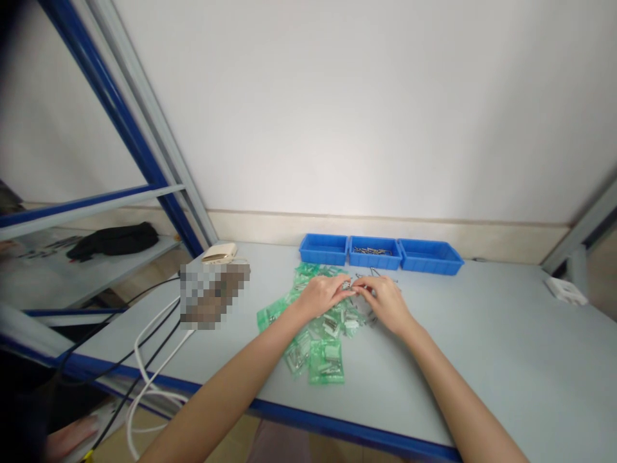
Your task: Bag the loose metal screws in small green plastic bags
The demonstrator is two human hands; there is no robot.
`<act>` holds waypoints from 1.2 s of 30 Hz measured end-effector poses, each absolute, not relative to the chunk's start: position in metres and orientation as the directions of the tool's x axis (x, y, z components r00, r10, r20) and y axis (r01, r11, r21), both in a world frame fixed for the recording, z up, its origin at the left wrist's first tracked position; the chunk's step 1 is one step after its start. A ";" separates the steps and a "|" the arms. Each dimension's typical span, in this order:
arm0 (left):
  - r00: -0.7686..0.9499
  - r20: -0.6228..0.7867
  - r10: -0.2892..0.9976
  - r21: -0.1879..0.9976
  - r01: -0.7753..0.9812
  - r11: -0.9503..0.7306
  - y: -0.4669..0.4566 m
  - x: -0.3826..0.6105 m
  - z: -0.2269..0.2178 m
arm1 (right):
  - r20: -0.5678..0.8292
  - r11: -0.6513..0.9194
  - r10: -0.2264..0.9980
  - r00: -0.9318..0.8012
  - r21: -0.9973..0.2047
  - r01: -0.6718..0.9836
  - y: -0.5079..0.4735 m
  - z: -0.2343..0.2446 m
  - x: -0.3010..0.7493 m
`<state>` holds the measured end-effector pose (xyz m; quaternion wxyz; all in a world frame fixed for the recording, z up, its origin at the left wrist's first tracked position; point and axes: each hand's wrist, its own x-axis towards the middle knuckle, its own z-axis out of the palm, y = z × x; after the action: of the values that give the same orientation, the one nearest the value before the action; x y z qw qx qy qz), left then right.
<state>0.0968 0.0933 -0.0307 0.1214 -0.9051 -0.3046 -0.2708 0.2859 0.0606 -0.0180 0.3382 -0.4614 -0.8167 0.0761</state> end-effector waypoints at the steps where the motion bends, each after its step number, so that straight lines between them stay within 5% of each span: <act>1: 0.674 0.554 0.488 -0.052 0.614 -0.788 0.094 0.097 -0.030 | 0.459 0.561 0.813 -0.357 -0.457 0.690 0.061 -0.016 0.286; 5: 0.681 0.533 0.502 -0.039 0.612 -0.790 0.095 0.096 -0.030 | 0.388 0.555 0.829 -0.402 -0.490 0.672 0.062 -0.014 0.287; 15: 0.636 0.570 0.521 0.054 0.603 -0.796 0.092 0.099 -0.030 | 0.465 0.589 0.785 -0.409 -0.356 0.726 0.063 -0.017 0.292; 25: 0.651 0.491 0.579 0.051 0.642 -0.765 0.096 0.101 -0.032 | 0.338 0.444 0.884 -0.324 -0.386 0.809 0.061 -0.011 0.291; 36: 0.600 0.485 0.636 0.065 0.701 -0.711 0.099 0.098 -0.030 | 0.317 0.356 0.897 -0.309 -0.101 0.929 0.063 -0.025 0.290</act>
<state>0.0978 0.0990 -0.0301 0.0661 -0.8920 -0.3746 -0.2444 0.2896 0.0625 -0.0252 0.1613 -0.5654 -0.8073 -0.0502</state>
